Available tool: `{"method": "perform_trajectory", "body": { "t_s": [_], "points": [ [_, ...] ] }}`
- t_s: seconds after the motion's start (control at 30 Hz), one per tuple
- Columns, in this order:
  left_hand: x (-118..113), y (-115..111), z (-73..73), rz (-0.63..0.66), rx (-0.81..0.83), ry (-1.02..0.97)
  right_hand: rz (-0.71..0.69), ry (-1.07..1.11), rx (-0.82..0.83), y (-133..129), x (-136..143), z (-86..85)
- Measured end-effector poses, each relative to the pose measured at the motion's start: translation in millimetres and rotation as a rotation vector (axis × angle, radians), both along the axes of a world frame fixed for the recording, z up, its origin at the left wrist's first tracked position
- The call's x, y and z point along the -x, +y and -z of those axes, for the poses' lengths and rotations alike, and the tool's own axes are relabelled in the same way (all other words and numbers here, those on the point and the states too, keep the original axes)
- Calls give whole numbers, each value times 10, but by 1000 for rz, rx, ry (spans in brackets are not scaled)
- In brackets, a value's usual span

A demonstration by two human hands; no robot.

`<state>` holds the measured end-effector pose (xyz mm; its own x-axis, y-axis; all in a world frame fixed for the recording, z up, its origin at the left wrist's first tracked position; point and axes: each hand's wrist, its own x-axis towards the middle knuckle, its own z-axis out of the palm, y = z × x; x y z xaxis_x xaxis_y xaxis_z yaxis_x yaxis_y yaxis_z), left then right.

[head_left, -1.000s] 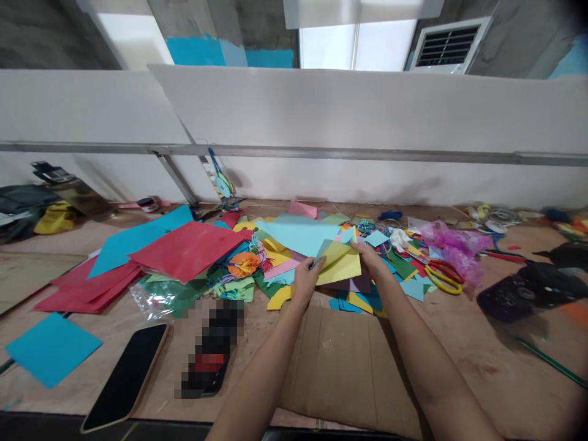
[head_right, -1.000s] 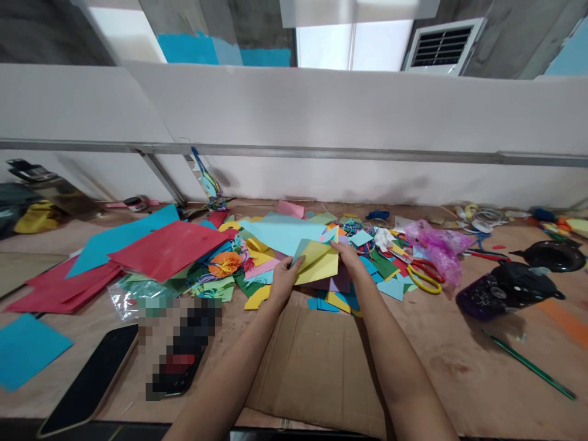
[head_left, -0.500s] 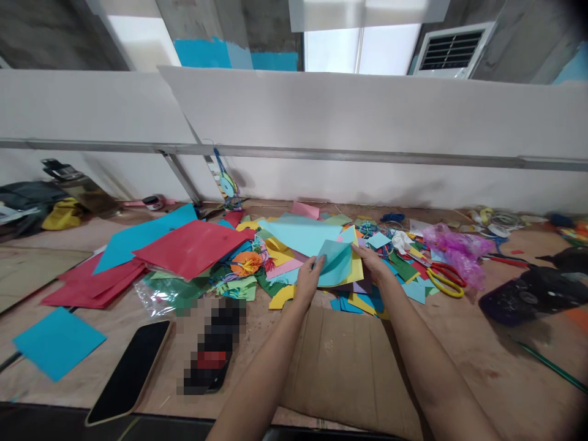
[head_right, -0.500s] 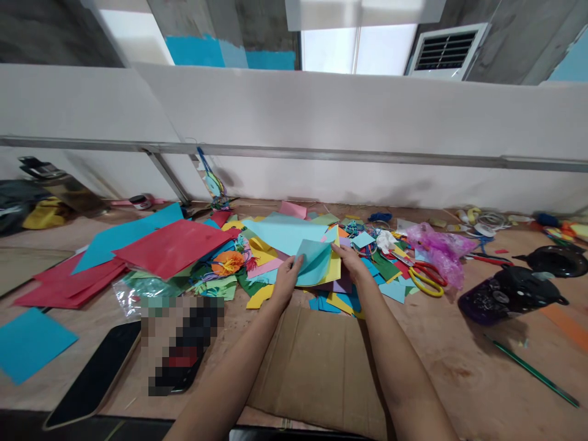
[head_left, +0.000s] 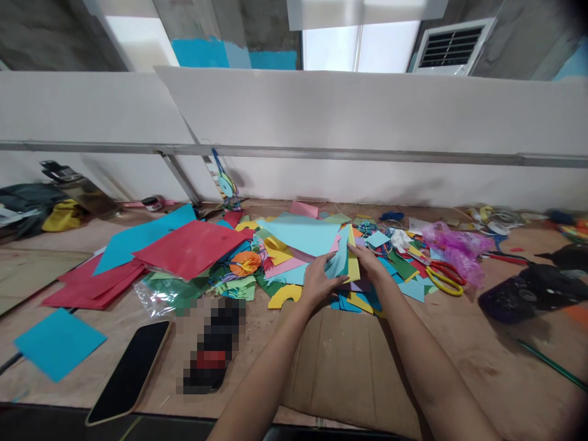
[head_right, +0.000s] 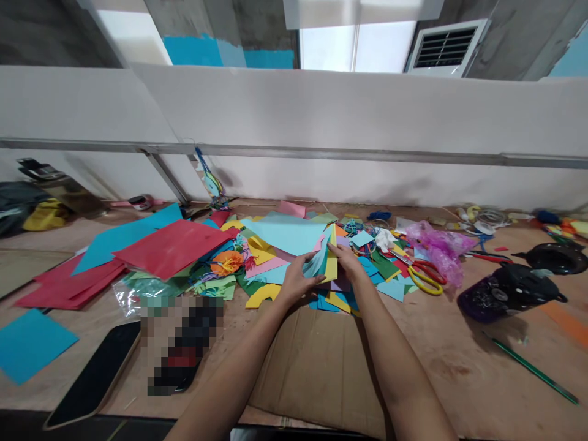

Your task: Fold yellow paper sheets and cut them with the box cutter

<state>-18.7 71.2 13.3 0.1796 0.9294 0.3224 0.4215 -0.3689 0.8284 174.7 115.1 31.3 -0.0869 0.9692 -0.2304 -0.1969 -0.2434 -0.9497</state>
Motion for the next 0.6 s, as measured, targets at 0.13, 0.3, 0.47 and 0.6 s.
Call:
{"method": "perform_trajectory", "body": {
  "t_s": [0.13, 0.3, 0.47, 0.6],
  "points": [
    [17, 8, 17, 6, -7, -10, -11, 20, 2, -7, 0, 9],
    [40, 5, 4, -10, -29, -9, -12, 33, 7, 9, 3, 32],
    [22, -40, -52, -26, -75, 73, -13, 21, 15, 1, 8, 20],
    [-51, -117, -114, -23, -102, 158, -2, 2, 6, -25, 28, -8]
  ]
}}
